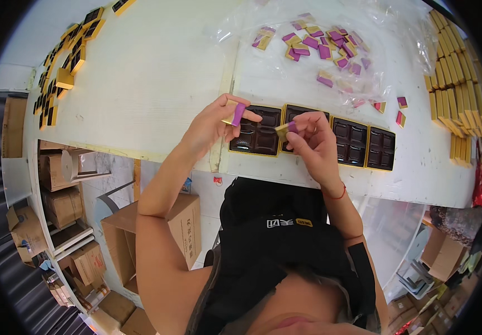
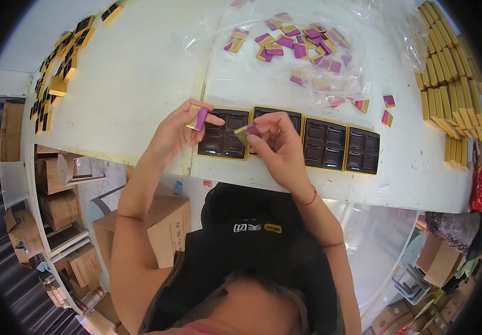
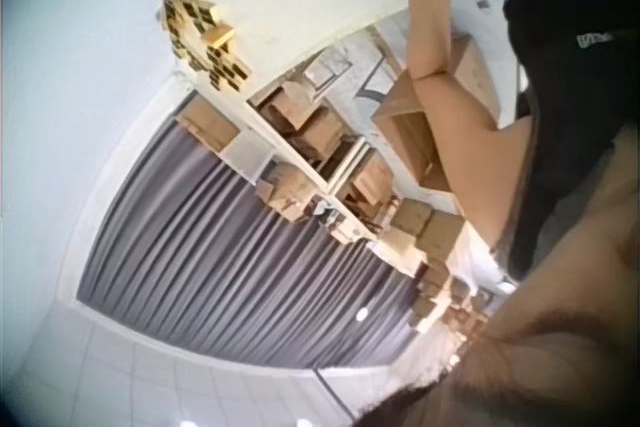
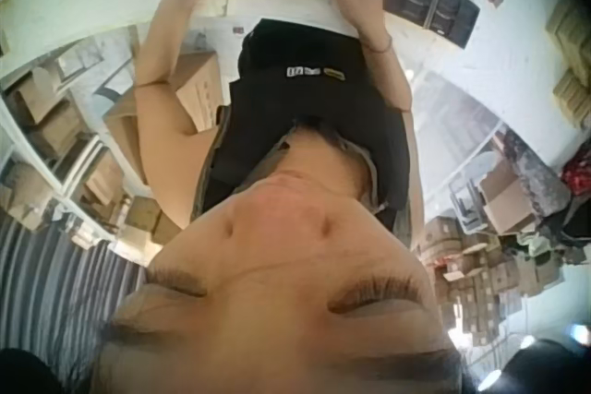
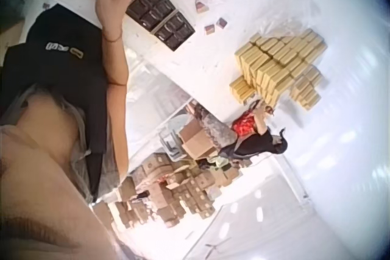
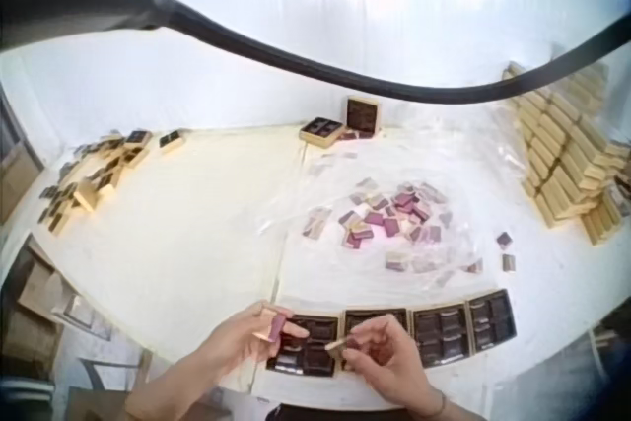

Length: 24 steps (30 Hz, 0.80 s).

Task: The person assembles small square cosmetic palettes by placing pink and gold rectangular inserts into black trays. They arrange the trays on the table, insert the pieces one by one, and then place the completed palettes into a clear plastic bin.

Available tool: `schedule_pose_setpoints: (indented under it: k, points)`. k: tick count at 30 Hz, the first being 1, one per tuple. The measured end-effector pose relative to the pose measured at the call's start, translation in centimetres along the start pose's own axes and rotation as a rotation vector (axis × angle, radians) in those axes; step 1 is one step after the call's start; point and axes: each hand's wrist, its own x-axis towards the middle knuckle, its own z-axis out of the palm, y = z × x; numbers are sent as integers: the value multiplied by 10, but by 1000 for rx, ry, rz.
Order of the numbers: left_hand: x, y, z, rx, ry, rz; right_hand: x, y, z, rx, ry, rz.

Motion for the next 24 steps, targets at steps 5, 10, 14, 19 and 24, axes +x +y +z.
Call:
schedule_pose_setpoints:
  k: [5,10,14,19,24]
  points:
    - [10,-17,-11,409,146,378,2,8,3,-479,-63,-62]
    - [9,-15,5,294,362,433,6,14,8,-698,-118,-234]
    - [12,-32,3,493,406,458,10,15,11,-860,-137,-413]
    - [12,-41,-7,1004,526,597,9,15,13,-1000,-152,-543]
    - [14,-45,-5,1014,507,697,3,21,10,-1122,-167,-592]
